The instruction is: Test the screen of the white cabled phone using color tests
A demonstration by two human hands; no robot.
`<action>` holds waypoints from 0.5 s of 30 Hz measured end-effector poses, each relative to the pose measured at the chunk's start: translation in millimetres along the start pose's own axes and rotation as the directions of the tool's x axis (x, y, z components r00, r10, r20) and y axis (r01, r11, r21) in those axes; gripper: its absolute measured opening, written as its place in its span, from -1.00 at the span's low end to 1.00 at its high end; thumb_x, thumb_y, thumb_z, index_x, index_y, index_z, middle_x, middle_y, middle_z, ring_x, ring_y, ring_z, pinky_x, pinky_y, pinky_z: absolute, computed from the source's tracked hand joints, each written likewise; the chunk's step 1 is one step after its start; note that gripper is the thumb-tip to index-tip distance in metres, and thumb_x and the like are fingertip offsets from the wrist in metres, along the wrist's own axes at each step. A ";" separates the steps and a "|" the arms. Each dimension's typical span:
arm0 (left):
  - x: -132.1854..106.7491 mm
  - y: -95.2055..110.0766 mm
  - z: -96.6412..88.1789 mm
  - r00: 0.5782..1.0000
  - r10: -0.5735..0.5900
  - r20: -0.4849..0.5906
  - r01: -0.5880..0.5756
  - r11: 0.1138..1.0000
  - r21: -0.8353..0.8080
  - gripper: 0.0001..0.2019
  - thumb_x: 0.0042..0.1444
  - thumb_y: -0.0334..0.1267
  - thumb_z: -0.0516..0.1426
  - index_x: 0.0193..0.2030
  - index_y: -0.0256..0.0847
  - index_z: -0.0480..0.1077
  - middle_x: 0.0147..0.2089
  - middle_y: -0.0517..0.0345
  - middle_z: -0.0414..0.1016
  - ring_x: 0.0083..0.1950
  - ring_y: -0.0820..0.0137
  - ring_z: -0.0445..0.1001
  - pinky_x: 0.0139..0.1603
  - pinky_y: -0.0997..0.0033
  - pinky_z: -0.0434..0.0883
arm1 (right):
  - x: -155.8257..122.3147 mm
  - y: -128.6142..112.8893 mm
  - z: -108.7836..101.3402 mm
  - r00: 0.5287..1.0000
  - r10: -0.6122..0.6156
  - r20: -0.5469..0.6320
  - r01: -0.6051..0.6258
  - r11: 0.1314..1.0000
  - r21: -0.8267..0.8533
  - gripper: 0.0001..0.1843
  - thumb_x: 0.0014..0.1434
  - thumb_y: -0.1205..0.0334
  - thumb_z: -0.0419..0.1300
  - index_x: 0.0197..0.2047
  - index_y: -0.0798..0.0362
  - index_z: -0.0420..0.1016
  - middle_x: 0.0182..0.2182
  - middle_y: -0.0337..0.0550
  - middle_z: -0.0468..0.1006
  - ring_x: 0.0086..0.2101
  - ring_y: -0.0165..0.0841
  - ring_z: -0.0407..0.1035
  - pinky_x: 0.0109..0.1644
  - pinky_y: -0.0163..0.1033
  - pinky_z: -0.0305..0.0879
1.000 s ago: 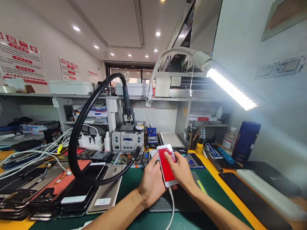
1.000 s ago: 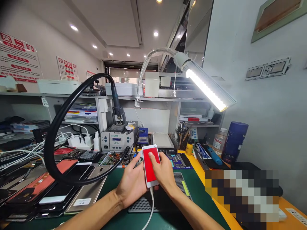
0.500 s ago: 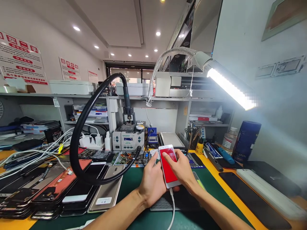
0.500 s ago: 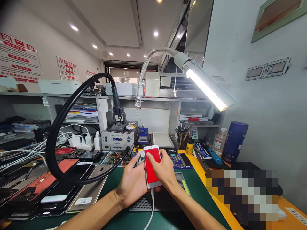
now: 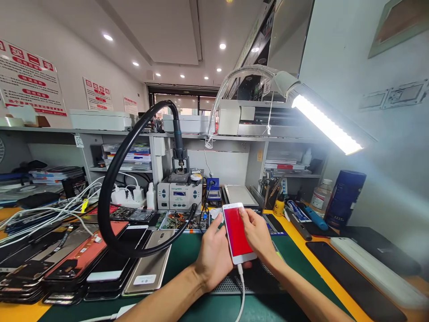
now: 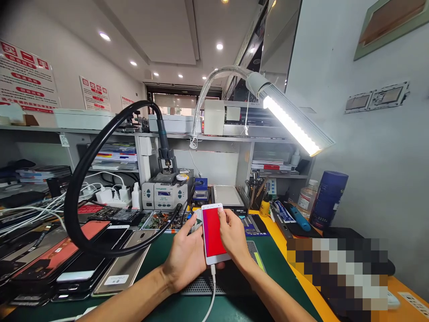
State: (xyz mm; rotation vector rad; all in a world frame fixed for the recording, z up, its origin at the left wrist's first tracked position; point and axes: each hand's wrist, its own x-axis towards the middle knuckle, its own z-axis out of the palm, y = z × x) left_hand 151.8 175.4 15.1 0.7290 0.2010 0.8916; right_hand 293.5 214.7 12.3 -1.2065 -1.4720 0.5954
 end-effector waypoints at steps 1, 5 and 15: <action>-0.4 0.6 0.4 1.000 -0.002 0.000 0.002 1.000 0.002 -0.31 0.28 0.29 -0.05 0.29 -0.21 0.31 0.06 -0.18 0.51 -0.01 0.05 0.50 -0.08 0.10 0.41 | -0.3 -0.3 -0.5 1.000 0.013 -0.008 -0.013 1.000 0.015 -0.44 0.30 -0.29 -0.01 -0.42 0.03 0.38 -0.48 -0.15 0.51 -0.46 -0.29 0.30 -0.41 -0.25 0.17; -1.7 1.6 1.6 1.000 -0.007 0.011 0.007 1.000 0.009 -0.28 0.26 0.32 -0.05 0.32 -0.21 0.30 0.07 -0.21 0.50 0.00 0.02 0.50 -0.11 0.09 0.41 | -0.7 -3.8 -2.2 0.995 0.094 -0.029 -0.091 0.992 0.091 -0.39 0.27 -0.34 -0.02 -0.49 0.02 0.31 -0.57 -0.19 0.44 -0.53 -0.32 0.27 -0.47 -0.26 0.13; -1.4 -4.8 2.2 1.000 -0.006 0.019 0.006 0.999 0.045 -0.27 0.28 0.31 -0.08 0.36 -0.22 0.24 0.03 -0.20 0.53 -0.02 0.04 0.51 -0.07 0.10 0.39 | -2.4 -12.1 0.1 0.997 0.068 -0.038 -0.073 0.986 -0.147 -0.48 0.04 -0.28 0.32 -0.23 0.02 0.46 -0.29 -0.10 0.63 -0.30 -0.16 0.49 -0.24 -0.17 0.31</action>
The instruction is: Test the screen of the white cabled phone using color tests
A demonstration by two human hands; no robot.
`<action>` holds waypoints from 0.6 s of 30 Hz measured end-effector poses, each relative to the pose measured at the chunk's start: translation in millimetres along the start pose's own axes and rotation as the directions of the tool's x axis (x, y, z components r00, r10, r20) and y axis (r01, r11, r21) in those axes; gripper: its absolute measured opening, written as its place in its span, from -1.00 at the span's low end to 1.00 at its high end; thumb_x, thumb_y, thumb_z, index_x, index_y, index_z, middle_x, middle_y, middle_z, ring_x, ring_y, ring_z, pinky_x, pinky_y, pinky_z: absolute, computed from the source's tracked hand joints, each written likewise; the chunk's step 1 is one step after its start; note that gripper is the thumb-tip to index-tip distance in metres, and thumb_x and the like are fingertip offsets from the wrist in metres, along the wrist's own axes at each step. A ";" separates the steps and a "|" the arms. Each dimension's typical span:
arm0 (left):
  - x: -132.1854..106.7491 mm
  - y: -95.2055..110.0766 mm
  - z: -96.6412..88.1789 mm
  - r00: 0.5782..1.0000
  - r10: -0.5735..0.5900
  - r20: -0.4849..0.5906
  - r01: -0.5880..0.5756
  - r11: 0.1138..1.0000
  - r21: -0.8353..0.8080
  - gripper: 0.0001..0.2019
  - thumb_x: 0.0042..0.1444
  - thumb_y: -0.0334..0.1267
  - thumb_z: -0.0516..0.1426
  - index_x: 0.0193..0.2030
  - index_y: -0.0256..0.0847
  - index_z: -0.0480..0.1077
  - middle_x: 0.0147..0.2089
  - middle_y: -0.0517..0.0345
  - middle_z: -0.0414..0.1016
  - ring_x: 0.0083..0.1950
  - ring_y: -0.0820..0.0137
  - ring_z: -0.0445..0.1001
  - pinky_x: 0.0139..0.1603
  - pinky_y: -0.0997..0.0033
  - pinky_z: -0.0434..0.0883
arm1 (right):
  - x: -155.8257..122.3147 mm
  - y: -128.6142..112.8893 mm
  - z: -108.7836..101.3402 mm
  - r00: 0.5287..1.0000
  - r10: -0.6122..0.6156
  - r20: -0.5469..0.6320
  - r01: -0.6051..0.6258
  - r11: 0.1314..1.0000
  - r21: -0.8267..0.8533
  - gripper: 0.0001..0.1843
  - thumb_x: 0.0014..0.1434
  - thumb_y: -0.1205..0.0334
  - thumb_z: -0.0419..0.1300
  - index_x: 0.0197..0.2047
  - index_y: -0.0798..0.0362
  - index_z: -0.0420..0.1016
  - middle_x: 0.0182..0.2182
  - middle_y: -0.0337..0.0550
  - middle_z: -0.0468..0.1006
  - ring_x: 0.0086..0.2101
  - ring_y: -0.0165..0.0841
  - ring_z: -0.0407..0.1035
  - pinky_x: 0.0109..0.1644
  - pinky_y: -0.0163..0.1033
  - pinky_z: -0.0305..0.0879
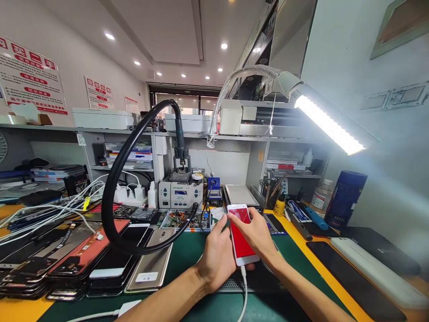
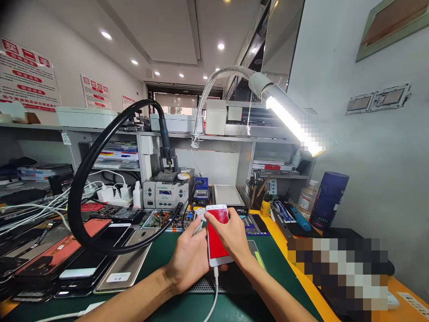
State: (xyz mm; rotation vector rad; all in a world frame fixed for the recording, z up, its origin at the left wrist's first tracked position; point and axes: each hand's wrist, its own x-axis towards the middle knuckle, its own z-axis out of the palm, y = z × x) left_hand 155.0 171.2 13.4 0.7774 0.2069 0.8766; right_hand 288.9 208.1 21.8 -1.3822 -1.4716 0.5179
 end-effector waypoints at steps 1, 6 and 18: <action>-0.2 -0.9 0.7 1.000 0.000 -0.001 0.000 1.000 0.004 -0.28 0.29 0.30 -0.08 0.36 -0.21 0.24 0.04 -0.20 0.53 -0.02 0.05 0.51 -0.07 0.11 0.39 | 0.3 0.3 -0.1 1.000 0.007 -0.005 -0.007 1.000 -0.005 -0.48 0.04 -0.29 0.32 -0.24 0.02 0.46 -0.30 -0.10 0.63 -0.31 -0.16 0.49 -0.25 -0.17 0.31; -0.9 -4.2 3.6 1.000 0.004 0.015 -0.004 1.000 0.011 -0.32 0.32 0.25 -0.09 0.36 -0.20 0.25 0.08 -0.20 0.51 0.00 0.07 0.50 -0.12 0.15 0.40 | 3.3 1.8 -0.2 0.999 -0.007 -0.033 0.006 1.000 -0.011 -0.48 0.11 -0.33 0.24 -0.36 0.01 0.40 -0.38 -0.13 0.60 -0.36 -0.21 0.45 -0.29 -0.19 0.27; -3.3 1.9 1.2 1.000 -0.003 -0.006 0.003 1.000 -0.017 -0.34 0.33 0.24 -0.10 0.34 -0.19 0.28 0.18 -0.21 0.44 -0.04 0.10 0.50 -0.31 0.27 0.44 | 9.4 13.1 -3.3 0.998 -0.058 0.005 0.058 0.993 0.107 -0.45 0.32 -0.28 -0.03 -0.47 -0.01 0.20 -0.53 -0.25 0.35 -0.48 -0.34 0.18 -0.42 -0.27 0.06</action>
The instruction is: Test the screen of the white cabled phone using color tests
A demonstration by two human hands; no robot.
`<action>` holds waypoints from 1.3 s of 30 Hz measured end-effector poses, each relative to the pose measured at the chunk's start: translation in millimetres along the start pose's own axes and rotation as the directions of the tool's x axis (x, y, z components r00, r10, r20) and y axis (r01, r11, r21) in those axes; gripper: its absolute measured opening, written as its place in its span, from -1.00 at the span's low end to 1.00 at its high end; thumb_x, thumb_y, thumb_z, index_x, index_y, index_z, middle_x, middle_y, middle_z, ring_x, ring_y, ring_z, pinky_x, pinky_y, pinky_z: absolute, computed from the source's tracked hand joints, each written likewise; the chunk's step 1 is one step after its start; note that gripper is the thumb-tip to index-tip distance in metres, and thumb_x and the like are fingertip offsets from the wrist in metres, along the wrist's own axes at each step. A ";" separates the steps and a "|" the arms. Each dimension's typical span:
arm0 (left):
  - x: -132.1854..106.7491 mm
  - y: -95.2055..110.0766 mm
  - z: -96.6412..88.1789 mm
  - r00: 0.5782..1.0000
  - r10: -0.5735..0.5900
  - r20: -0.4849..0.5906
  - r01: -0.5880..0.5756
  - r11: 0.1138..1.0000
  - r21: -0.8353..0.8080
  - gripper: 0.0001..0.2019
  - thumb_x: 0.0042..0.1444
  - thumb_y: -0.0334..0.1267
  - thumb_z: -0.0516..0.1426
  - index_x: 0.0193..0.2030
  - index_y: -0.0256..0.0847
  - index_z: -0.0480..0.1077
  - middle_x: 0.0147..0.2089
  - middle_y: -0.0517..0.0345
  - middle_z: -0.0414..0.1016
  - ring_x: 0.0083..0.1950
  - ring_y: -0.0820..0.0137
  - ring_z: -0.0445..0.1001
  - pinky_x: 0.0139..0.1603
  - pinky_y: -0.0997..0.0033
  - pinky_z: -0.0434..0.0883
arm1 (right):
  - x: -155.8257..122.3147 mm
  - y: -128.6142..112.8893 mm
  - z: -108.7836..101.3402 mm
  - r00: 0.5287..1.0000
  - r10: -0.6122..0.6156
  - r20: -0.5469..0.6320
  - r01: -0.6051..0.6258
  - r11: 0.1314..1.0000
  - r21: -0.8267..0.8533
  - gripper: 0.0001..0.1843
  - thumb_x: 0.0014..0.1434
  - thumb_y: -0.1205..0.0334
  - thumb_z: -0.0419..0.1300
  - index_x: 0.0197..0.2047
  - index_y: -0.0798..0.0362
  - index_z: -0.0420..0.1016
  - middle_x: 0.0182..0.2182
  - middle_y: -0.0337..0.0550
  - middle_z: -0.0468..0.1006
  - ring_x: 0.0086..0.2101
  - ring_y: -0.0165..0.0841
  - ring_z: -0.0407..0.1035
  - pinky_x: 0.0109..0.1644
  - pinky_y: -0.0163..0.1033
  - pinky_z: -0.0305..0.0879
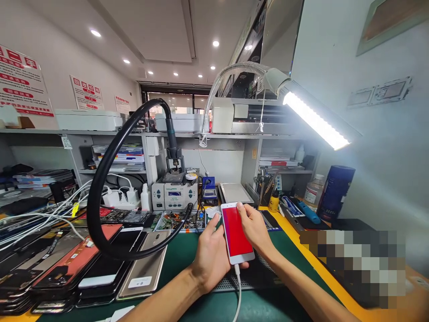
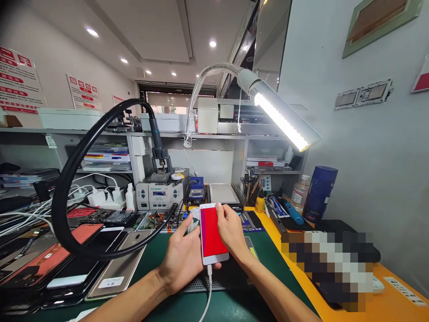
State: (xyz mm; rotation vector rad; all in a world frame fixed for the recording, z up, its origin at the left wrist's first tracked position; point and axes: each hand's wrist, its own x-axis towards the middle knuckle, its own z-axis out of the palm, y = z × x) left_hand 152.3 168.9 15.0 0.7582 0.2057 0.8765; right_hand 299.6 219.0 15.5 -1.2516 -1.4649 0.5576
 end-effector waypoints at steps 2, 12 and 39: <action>-0.1 1.2 0.5 1.000 -0.006 -0.006 0.006 1.000 0.005 -0.34 0.33 0.23 -0.09 0.33 -0.21 0.29 0.17 -0.21 0.45 -0.03 0.10 0.50 -0.30 0.26 0.45 | -0.4 -0.6 -1.8 0.999 0.032 0.006 -0.032 0.999 0.036 -0.44 0.33 -0.29 -0.07 -0.48 -0.01 0.18 -0.54 -0.25 0.34 -0.49 -0.35 0.19 -0.43 -0.26 0.06; 0.5 0.9 -0.5 0.999 -0.018 0.038 0.017 1.000 0.021 -0.24 0.28 0.32 -0.10 0.33 -0.28 0.27 0.08 -0.27 0.49 -0.05 0.02 0.51 -0.20 0.12 0.45 | -8.4 -21.0 -3.7 0.995 0.051 0.081 -0.049 0.998 -0.032 -0.54 0.06 -0.18 0.33 -0.17 -0.01 0.40 -0.28 -0.16 0.60 -0.28 -0.19 0.48 -0.19 -0.16 0.34; -1.5 -6.8 5.2 0.998 0.024 0.050 -0.026 0.999 0.035 -0.33 0.35 0.23 -0.13 0.35 -0.21 0.26 0.11 -0.22 0.47 0.00 0.07 0.48 -0.17 0.16 0.44 | 1.6 -16.5 -0.5 0.999 0.026 -0.046 -0.031 0.995 -0.096 -0.41 0.18 -0.34 0.14 -0.54 -0.04 0.07 -0.62 -0.34 0.25 -0.55 -0.39 0.14 -0.47 -0.27 0.02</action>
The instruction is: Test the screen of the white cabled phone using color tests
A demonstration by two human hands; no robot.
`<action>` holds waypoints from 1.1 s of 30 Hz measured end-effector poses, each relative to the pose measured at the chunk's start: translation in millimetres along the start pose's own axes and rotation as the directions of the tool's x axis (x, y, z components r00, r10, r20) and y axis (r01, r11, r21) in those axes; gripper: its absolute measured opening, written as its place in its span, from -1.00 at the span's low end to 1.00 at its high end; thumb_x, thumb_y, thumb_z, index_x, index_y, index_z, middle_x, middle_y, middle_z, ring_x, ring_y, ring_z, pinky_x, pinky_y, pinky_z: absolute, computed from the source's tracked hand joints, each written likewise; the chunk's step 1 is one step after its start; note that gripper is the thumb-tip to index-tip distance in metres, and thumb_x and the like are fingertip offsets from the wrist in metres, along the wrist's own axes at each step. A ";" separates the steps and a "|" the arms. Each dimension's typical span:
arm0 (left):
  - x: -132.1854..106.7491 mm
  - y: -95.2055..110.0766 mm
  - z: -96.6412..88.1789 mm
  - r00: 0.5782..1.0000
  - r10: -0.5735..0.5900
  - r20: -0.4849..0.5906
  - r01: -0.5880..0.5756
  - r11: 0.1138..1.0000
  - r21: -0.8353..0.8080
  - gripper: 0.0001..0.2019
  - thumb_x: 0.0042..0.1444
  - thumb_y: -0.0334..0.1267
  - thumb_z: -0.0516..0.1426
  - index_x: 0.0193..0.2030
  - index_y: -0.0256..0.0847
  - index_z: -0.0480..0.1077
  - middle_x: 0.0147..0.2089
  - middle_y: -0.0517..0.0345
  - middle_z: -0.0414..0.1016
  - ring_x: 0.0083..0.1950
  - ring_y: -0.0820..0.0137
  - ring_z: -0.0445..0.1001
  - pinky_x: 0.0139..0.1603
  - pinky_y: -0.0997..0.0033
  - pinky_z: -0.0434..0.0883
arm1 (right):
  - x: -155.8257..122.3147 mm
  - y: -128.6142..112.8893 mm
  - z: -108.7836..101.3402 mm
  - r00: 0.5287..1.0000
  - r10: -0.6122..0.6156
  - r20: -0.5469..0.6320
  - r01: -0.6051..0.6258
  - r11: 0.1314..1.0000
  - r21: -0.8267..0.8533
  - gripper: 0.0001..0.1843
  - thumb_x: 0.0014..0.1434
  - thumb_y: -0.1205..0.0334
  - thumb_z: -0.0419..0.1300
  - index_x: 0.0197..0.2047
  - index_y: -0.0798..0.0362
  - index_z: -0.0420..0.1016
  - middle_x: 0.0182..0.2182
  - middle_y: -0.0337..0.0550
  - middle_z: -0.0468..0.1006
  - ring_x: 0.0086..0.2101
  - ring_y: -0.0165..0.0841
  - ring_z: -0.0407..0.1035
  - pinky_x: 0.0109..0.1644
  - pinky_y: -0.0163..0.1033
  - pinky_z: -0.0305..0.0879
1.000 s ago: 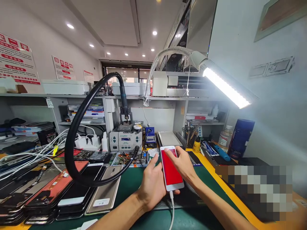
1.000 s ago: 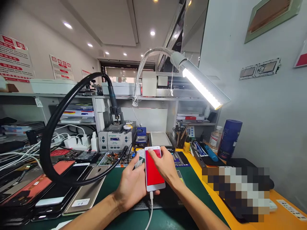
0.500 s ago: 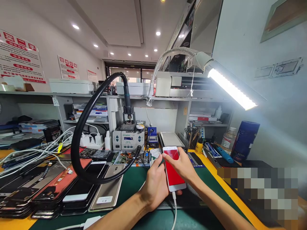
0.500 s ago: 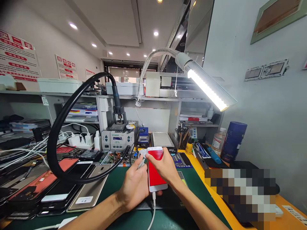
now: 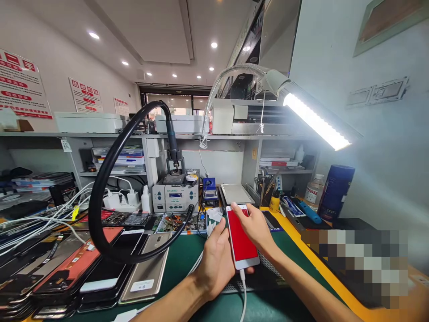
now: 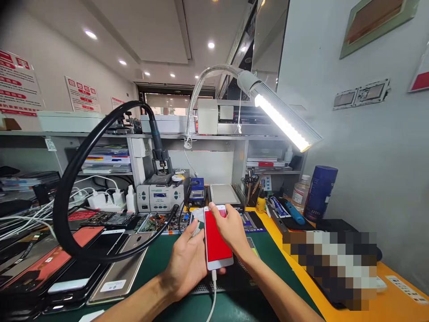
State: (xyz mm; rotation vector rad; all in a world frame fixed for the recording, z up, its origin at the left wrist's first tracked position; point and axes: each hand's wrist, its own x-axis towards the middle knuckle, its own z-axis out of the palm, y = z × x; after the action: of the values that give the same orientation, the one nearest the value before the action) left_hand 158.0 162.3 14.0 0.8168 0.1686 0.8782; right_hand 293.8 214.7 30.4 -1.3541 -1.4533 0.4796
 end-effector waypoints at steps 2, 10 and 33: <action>0.0 1.7 0.6 1.000 0.005 -0.008 -0.005 1.000 0.000 -0.32 0.34 0.24 -0.14 0.34 -0.24 0.28 0.12 -0.24 0.46 -0.01 0.06 0.48 -0.21 0.16 0.46 | 1.2 2.4 -1.1 1.000 -0.010 0.011 0.010 0.999 0.039 -0.40 0.20 -0.34 0.11 -0.54 -0.04 0.05 -0.62 -0.35 0.19 -0.55 -0.40 0.09 -0.49 -0.28 -0.01; 0.1 6.4 0.4 0.999 -0.019 -0.039 0.019 1.000 -0.011 -0.32 0.33 0.25 -0.11 0.31 -0.26 0.32 0.13 -0.25 0.45 -0.02 0.08 0.47 -0.28 0.24 0.44 | 4.2 4.7 -6.5 0.995 -0.023 0.096 0.005 0.983 0.184 -0.41 0.22 -0.35 0.05 -0.52 -0.02 0.13 -0.59 -0.33 0.21 -0.54 -0.40 0.08 -0.48 -0.29 0.03; -1.8 13.1 -4.3 0.999 -0.026 -0.044 0.024 0.999 -0.039 -0.31 0.32 0.27 -0.09 0.31 -0.25 0.31 0.02 -0.16 0.46 -0.14 0.17 0.48 -0.32 0.27 0.46 | 6.8 -0.6 -23.2 0.937 0.061 0.344 -0.200 0.900 0.388 -0.42 0.17 -0.37 0.13 -0.40 0.04 0.44 -0.46 -0.15 0.58 -0.47 -0.31 0.40 -0.42 -0.28 0.21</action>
State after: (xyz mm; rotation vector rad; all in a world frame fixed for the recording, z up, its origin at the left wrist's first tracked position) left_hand 146.9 168.2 19.8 0.7583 0.1995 0.8742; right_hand 314.7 212.6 42.4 -1.0602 -1.4144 1.0835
